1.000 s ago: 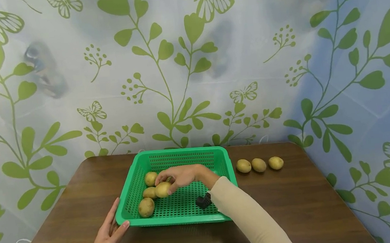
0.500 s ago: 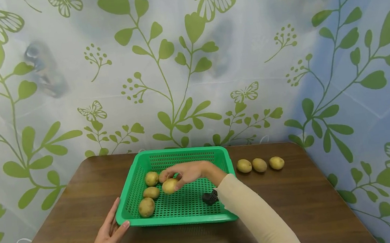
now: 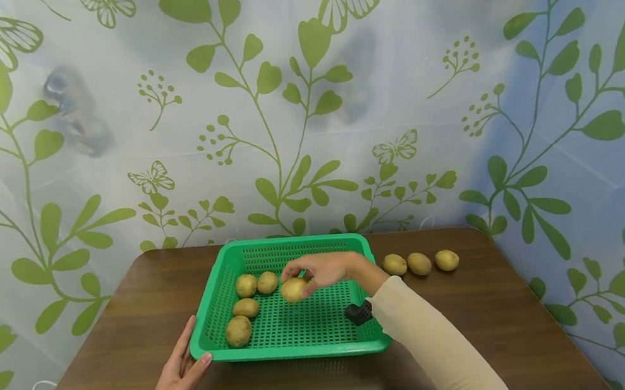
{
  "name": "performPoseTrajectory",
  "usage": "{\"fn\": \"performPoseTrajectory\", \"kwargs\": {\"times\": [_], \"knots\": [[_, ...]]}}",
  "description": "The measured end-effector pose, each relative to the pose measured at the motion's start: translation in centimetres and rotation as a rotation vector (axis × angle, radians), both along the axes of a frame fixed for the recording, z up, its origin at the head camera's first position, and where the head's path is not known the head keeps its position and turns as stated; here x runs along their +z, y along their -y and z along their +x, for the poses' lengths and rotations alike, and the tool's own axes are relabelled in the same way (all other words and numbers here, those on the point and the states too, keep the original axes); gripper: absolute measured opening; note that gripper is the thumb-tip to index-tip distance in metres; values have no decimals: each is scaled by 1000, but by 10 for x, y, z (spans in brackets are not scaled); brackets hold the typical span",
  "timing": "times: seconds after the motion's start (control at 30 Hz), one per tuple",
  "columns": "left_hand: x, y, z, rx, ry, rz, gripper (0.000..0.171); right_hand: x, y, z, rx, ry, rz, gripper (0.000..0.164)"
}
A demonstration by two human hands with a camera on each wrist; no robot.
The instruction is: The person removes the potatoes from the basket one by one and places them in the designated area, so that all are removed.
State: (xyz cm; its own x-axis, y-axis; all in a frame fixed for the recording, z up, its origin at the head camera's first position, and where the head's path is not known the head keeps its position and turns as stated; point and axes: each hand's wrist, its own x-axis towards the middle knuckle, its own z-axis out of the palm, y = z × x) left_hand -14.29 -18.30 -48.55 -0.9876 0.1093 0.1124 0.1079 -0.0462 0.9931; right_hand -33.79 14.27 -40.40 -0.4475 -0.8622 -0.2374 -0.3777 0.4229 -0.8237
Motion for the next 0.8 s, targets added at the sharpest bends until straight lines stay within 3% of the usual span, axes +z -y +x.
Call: {"fn": "performPoseTrajectory", "kwargs": {"times": [0.3, 0.8], "knots": [[0, 2, -1, 13, -2, -13, 80, 10, -26, 4, -31, 7, 5, 40], [-1, -1, -1, 6, 20, -16, 80, 12, -60, 8, -71, -31, -5, 42]]}}
